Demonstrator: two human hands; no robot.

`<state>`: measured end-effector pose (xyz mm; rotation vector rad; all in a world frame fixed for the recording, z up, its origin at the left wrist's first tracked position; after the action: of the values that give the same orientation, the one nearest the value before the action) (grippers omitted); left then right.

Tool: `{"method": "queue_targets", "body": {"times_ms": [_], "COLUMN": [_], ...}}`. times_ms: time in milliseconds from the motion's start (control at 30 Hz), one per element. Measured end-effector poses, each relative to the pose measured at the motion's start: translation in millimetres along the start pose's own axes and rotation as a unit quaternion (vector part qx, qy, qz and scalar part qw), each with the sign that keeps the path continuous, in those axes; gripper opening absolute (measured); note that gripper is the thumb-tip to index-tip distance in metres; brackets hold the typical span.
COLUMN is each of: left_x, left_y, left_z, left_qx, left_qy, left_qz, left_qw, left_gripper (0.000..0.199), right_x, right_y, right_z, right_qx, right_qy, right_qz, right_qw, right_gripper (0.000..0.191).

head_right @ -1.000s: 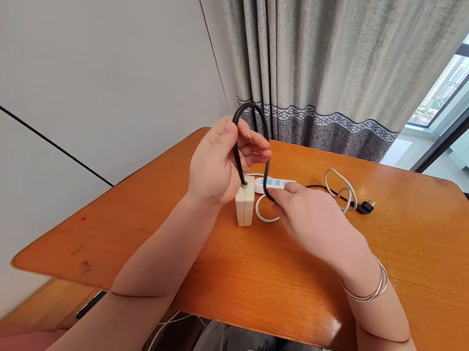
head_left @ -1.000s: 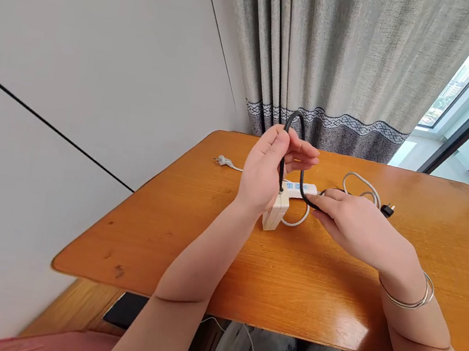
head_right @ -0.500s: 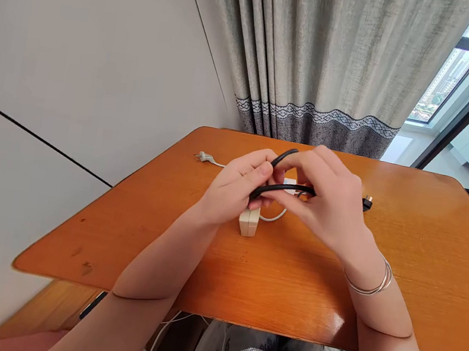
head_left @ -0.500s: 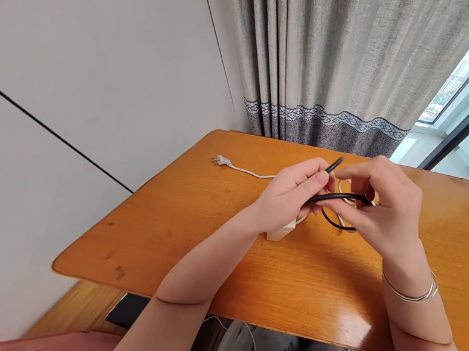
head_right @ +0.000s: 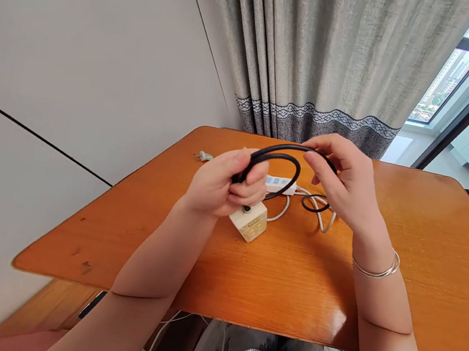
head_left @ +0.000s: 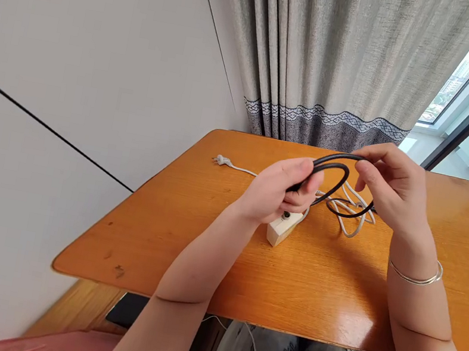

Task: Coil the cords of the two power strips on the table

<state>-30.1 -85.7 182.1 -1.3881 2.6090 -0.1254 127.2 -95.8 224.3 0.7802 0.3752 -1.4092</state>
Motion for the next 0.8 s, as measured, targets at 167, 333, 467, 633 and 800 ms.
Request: {"method": "queue_targets", "body": {"times_ms": [167, 333, 467, 633, 800], "left_x": [-1, -1, 0, -1, 0], "left_y": [7.7, 14.0, 20.1, 22.6, 28.2], "left_z": [-5, -9, -16, -19, -20], "left_qx": [0.108, 0.133, 0.139, 0.143, 0.126], "left_qy": [0.032, 0.022, -0.022, -0.041, -0.067], "left_qz": [-0.054, -0.098, -0.142, -0.163, -0.188], "left_qw": [0.992, 0.986, 0.98, 0.975, 0.972], "left_gripper": [0.05, 0.047, 0.046, 0.046, 0.047], "right_x": [0, 2, 3, 4, 7], "right_y": [-16, -16, -28, -38, -40], "right_z": [-10, -20, -26, -30, -37], "right_qx": [0.043, 0.086, 0.088, 0.054, 0.037], "right_qy": [-0.016, -0.046, -0.086, -0.107, -0.13], "right_qz": [0.027, 0.059, 0.121, 0.157, 0.216], "right_qw": [0.999, 0.993, 0.985, 0.98, 0.967], "right_gripper": [0.041, 0.043, 0.044, 0.05, 0.053]}}
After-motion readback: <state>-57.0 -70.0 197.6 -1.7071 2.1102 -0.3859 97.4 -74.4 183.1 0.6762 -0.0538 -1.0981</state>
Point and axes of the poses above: each hand's wrist, its own x-axis away from the middle knuckle, its own y-axis out of the back of the hand, z = x × y, the point moved 7 cm from there along -x, towards the middle knuckle, and after that the axes turned 13 degrees about -x, right-handed, at the moved point
